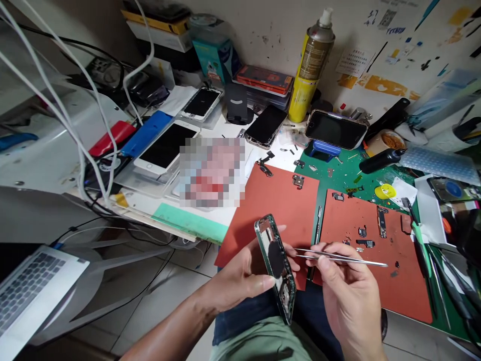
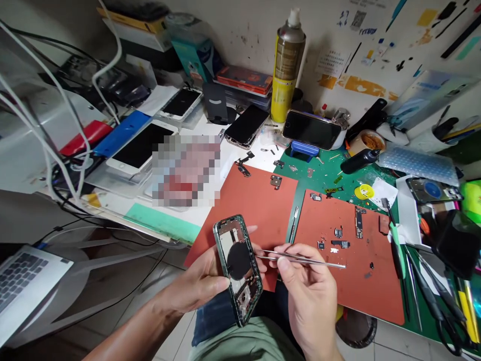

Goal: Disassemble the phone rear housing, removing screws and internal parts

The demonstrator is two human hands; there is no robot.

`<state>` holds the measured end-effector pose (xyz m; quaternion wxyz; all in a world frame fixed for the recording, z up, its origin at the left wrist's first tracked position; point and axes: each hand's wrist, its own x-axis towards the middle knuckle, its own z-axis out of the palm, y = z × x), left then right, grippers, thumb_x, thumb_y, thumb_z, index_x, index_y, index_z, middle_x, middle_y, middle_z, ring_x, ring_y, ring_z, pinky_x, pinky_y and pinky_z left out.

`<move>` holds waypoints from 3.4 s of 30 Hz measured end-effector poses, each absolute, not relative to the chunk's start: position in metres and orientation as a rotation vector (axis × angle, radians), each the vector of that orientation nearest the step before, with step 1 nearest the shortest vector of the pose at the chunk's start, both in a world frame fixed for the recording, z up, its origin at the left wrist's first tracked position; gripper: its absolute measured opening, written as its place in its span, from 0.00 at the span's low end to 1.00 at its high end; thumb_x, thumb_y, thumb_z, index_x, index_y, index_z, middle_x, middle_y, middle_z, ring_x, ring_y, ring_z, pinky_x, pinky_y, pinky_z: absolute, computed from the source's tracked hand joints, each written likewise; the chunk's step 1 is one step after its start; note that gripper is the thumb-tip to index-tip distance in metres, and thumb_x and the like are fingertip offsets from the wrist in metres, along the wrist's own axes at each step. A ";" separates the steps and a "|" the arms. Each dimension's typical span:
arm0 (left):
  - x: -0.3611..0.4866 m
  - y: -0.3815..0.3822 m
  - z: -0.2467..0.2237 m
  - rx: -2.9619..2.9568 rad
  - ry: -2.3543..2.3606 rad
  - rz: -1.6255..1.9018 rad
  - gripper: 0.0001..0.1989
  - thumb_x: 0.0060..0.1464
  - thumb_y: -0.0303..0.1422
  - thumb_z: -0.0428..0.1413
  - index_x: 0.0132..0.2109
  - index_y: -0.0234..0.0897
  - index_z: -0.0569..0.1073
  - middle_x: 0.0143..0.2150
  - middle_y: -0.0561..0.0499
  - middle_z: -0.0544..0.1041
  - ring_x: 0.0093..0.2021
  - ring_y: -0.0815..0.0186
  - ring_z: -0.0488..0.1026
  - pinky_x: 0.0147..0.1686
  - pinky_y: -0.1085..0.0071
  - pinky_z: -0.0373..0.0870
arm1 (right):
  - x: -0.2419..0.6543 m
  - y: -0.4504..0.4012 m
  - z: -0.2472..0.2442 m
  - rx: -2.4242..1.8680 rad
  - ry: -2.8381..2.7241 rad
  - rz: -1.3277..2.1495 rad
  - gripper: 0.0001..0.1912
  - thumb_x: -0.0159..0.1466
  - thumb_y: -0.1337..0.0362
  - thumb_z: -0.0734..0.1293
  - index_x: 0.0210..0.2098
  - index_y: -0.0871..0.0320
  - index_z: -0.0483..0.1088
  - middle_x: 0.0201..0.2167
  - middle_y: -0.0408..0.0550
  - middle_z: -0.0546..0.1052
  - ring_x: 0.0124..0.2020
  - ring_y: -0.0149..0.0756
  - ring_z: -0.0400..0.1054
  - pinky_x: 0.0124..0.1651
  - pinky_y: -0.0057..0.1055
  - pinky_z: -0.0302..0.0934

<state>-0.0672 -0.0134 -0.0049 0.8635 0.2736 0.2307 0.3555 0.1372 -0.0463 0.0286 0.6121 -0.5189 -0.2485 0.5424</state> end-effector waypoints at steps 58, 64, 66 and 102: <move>-0.071 -0.006 0.001 0.651 0.507 0.593 0.42 0.59 0.43 0.71 0.75 0.51 0.64 0.56 0.45 0.81 0.55 0.60 0.77 0.53 0.66 0.71 | 0.141 -0.042 -0.004 -1.247 -0.744 1.237 0.02 0.71 0.64 0.76 0.42 0.54 0.80 0.42 0.52 0.87 0.44 0.42 0.84 0.51 0.39 0.80; -0.069 -0.005 0.003 0.630 0.510 0.604 0.36 0.58 0.43 0.72 0.69 0.51 0.69 0.55 0.46 0.81 0.55 0.59 0.79 0.55 0.64 0.72 | 0.141 -0.045 -0.002 -1.203 -0.718 1.288 0.01 0.72 0.65 0.74 0.42 0.53 0.80 0.42 0.50 0.86 0.42 0.40 0.84 0.49 0.37 0.80; -0.069 -0.005 0.003 0.626 0.515 0.601 0.37 0.58 0.43 0.72 0.70 0.50 0.68 0.57 0.44 0.81 0.56 0.58 0.79 0.56 0.63 0.73 | 0.140 -0.046 0.001 -1.192 -0.717 1.288 0.01 0.72 0.66 0.74 0.42 0.53 0.80 0.42 0.50 0.87 0.41 0.40 0.84 0.47 0.36 0.80; 0.006 0.099 0.066 0.735 0.770 0.705 0.24 0.57 0.38 0.69 0.59 0.42 0.76 0.66 0.43 0.76 0.56 0.50 0.80 0.57 0.52 0.77 | 0.202 0.129 0.017 -1.395 -0.496 1.117 0.09 0.68 0.68 0.77 0.33 0.61 0.75 0.29 0.43 0.81 0.33 0.32 0.81 0.47 0.33 0.79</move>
